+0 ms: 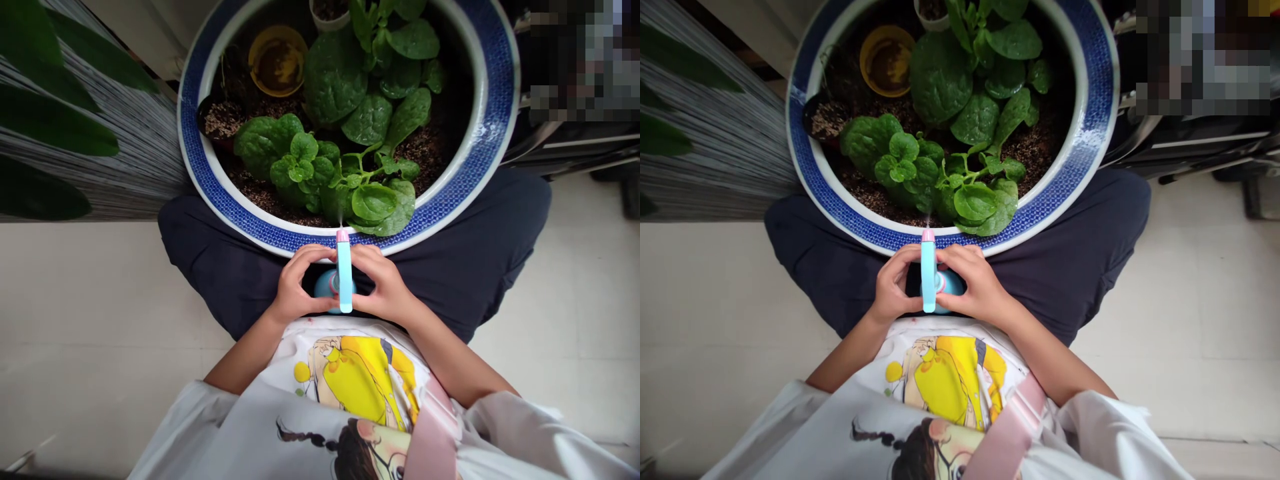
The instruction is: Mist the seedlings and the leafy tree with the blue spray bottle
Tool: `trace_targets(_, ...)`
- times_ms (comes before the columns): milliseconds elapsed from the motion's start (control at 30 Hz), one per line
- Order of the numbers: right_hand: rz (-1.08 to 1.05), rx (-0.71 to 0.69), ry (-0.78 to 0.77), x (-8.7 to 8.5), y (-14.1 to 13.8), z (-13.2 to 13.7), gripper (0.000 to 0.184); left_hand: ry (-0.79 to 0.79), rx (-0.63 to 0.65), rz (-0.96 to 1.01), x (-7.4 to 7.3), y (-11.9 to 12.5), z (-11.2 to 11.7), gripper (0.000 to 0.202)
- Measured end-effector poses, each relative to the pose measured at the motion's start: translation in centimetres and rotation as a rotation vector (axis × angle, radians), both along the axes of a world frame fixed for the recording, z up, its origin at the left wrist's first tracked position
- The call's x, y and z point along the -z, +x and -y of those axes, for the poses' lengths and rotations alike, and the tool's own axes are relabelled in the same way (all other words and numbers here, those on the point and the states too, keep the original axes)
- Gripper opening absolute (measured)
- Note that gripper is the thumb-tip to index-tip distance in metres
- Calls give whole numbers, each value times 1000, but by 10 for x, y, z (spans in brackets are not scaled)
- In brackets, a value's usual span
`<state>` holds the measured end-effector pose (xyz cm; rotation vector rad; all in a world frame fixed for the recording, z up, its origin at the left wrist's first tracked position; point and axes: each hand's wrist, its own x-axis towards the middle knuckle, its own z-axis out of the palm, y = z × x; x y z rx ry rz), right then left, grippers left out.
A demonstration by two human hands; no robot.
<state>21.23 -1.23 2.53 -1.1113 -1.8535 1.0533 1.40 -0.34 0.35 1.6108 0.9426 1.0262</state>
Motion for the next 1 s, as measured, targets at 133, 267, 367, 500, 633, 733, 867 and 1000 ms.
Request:
trace_targets(133, -19, 20, -5, 0, -1, 2, 40, -26, 37, 9, -2, 0, 2, 63)
trace_targets(267, 26, -1, 26, 4, 1, 1, 55, -74, 103, -83, -8, 2, 2, 83)
trace_targets(367, 42, -23, 36, 6, 3, 0, 69, -11, 158, -140, -13, 3, -2, 97)
trace_targets(500, 26, -51, 58, 9, 4, 0, 79, 34, 200, -188, -17, 1, -6, 103)
trace_targets(633, 22, -63, 59, 10, 3, -2, 80, 31, 214, -231, -15, -3, -10, 109)
trace_targets(733, 0, -45, 58, 10, 3, -4, 74, 0, 221, -216, -14, -4, -11, 104)
trace_targets(867, -19, -7, 26, 10, 2, -4, 63, -20, 143, -198, -15, -2, -9, 91)
trace_targets(1000, -16, 13, 9, 11, 2, -1, 58, 23, 73, -231, -17, 0, -6, 77)
